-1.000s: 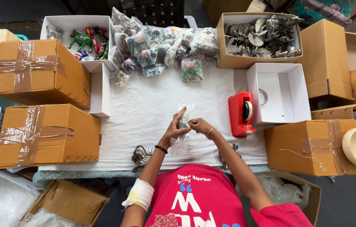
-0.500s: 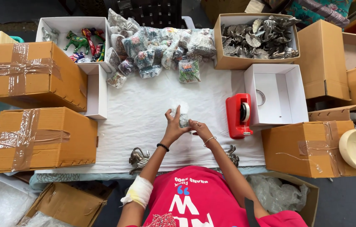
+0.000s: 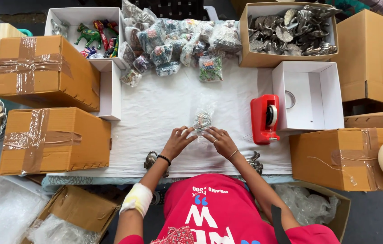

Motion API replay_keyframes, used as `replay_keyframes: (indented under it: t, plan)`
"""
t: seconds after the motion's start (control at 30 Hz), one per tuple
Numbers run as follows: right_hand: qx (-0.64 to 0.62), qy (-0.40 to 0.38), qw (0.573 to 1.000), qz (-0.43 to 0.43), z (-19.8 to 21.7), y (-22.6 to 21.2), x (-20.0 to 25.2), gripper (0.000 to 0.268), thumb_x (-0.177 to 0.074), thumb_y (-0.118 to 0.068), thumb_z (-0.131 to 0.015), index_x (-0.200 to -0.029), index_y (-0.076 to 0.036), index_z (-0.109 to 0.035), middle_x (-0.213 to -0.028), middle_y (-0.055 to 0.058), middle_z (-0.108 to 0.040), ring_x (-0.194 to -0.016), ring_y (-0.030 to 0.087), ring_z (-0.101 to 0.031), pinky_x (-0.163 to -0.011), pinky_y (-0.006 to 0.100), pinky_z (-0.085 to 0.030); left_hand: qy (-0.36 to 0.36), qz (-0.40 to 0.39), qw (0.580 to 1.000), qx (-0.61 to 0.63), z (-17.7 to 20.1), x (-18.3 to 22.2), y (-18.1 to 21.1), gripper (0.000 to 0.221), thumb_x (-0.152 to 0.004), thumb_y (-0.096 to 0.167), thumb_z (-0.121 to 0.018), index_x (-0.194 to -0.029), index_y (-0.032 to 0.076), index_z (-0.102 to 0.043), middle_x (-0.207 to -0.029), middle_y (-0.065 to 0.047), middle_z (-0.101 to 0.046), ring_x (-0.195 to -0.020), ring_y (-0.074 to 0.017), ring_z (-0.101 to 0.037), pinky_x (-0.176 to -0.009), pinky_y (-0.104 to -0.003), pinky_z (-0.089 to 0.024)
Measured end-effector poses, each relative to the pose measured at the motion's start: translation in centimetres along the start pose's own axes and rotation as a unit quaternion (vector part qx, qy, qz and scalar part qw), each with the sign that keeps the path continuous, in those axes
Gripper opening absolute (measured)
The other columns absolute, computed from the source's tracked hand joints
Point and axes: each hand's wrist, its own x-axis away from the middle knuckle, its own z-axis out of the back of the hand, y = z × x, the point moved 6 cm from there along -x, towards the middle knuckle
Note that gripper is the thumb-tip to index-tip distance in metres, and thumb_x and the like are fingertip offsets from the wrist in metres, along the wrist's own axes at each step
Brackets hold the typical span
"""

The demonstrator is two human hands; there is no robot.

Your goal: The person wraps small decorative figurines, including a green horse and a blue elephant, in bubble wrap. They use a red tape dispenser to secure the bubble wrap around each item and place the wrapped packages into a white box.

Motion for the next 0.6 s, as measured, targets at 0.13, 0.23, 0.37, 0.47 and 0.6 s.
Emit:
replay_keyframes:
  t: [0.13,0.23,0.37,0.47,0.6]
  plan:
    - [0.077,-0.047,0.990,0.106,-2.8,-0.5,0.8,0.045,-0.087,0.000,-0.063,-0.130,-0.015,-0.068,-0.142,0.005,-0.064,-0.138,0.021,-0.054,-0.110,0.039,-0.039,0.018,-0.115,0.992,-0.053,-1.2,-0.2,0.6,0.042,-0.088,0.009,-0.064,-0.129,0.021,-0.063,-0.141,-0.002,-0.053,-0.134,-0.0258,-0.046,-0.106,-0.044,-0.043]
    - [0.028,-0.035,0.997,0.056,-4.7,1.2,1.7,0.031,-0.090,-0.006,-0.067,-0.118,-0.019,-0.070,-0.135,0.001,-0.069,-0.136,0.018,-0.057,-0.112,0.041,-0.038,0.023,-0.137,0.990,-0.012,-2.6,-0.3,1.0,0.035,-0.091,0.012,-0.063,-0.126,0.016,-0.063,-0.135,-0.003,-0.059,-0.133,-0.0253,-0.049,-0.105,-0.041,-0.044]
    - [-0.134,0.016,0.980,-0.145,-7.1,5.7,2.1,0.027,-0.089,-0.007,-0.071,-0.114,-0.017,-0.074,-0.126,0.006,-0.076,-0.108,0.024,-0.070,-0.096,0.035,-0.053,0.057,0.034,0.983,0.170,-0.9,-2.5,1.2,0.026,-0.096,0.014,-0.061,-0.123,0.013,-0.062,-0.109,-0.010,-0.069,-0.113,-0.0291,-0.062,-0.092,-0.041,-0.052]
    - [-0.298,0.089,0.901,-0.303,-7.3,6.8,1.4,0.025,-0.094,-0.012,-0.069,-0.118,-0.012,-0.062,-0.101,0.009,-0.079,-0.097,0.015,-0.076,-0.077,0.028,-0.058,0.086,0.199,0.933,0.286,-1.5,-4.2,0.2,0.024,-0.100,0.018,-0.062,-0.121,0.008,-0.057,-0.086,-0.018,-0.068,-0.087,-0.0367,-0.066,-0.073,-0.047,-0.053]
    - [-0.292,0.117,0.870,-0.379,-6.0,6.7,0.8,0.030,-0.093,-0.016,-0.073,-0.117,-0.011,-0.056,-0.081,0.012,-0.078,-0.065,0.012,-0.068,-0.061,0.027,-0.050,0.101,0.261,0.916,0.288,-1.4,-5.2,-0.6,0.026,-0.101,0.021,-0.061,-0.117,0.005,-0.048,-0.070,-0.018,-0.064,-0.069,-0.0416,-0.064,-0.061,-0.053,-0.048]
